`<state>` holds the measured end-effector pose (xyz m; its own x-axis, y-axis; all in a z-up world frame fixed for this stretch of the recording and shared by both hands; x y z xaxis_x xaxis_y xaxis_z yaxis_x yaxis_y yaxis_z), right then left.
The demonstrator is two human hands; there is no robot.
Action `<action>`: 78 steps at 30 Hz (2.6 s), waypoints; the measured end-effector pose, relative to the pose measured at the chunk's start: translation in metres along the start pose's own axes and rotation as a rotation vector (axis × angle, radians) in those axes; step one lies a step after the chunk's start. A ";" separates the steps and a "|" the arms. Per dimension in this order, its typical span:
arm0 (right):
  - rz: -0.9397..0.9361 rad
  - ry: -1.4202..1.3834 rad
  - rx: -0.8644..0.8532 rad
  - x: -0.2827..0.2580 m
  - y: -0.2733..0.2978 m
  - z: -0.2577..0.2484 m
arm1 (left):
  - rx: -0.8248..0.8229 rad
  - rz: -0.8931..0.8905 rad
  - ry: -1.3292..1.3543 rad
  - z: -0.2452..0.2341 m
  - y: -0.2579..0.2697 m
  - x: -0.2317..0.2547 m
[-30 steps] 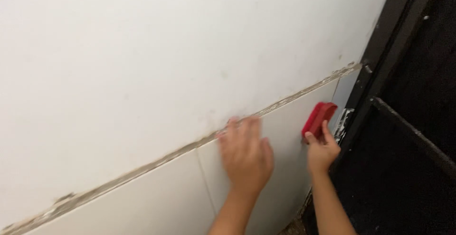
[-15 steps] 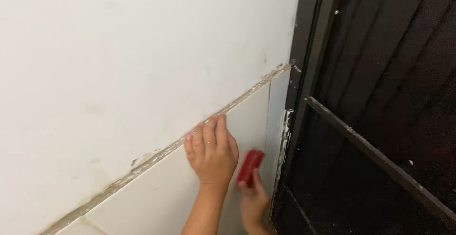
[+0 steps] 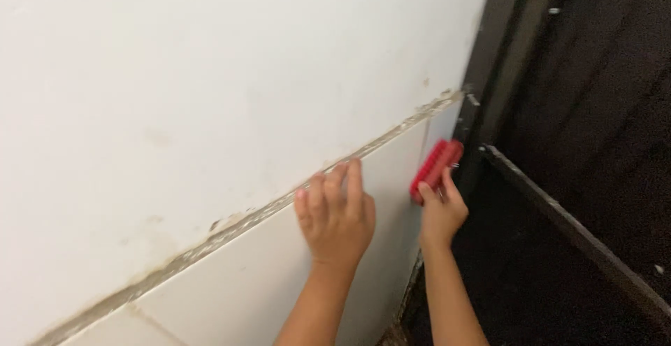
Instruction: Scrubbing bathroom tiles and grout with a brush and rinsing with water.
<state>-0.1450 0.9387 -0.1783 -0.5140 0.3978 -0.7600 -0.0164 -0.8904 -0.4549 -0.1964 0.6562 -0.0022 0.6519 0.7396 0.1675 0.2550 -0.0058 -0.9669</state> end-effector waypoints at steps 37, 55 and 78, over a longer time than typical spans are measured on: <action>-0.637 0.296 -0.244 -0.114 0.024 0.053 | 0.061 0.013 0.027 -0.001 -0.001 0.001; -0.565 0.280 -0.241 -0.078 0.072 0.035 | 0.073 0.006 0.097 -0.012 -0.003 -0.001; 0.375 0.256 0.155 0.117 0.083 -0.063 | 0.003 0.015 0.103 -0.001 -0.002 -0.002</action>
<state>-0.1527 0.9255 -0.3343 -0.2814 0.0676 -0.9572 -0.0082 -0.9977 -0.0680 -0.1975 0.6539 -0.0007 0.7253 0.6666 0.1721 0.2427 -0.0136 -0.9700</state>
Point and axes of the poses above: each hand's wrist, its own y-axis away from the middle knuckle, its own z-axis out of the palm, x = y × z, the point moved 10 cm from there along -y, towards the middle knuckle, and after that the axes turned 11 degrees about -z, right-handed, at the moved point
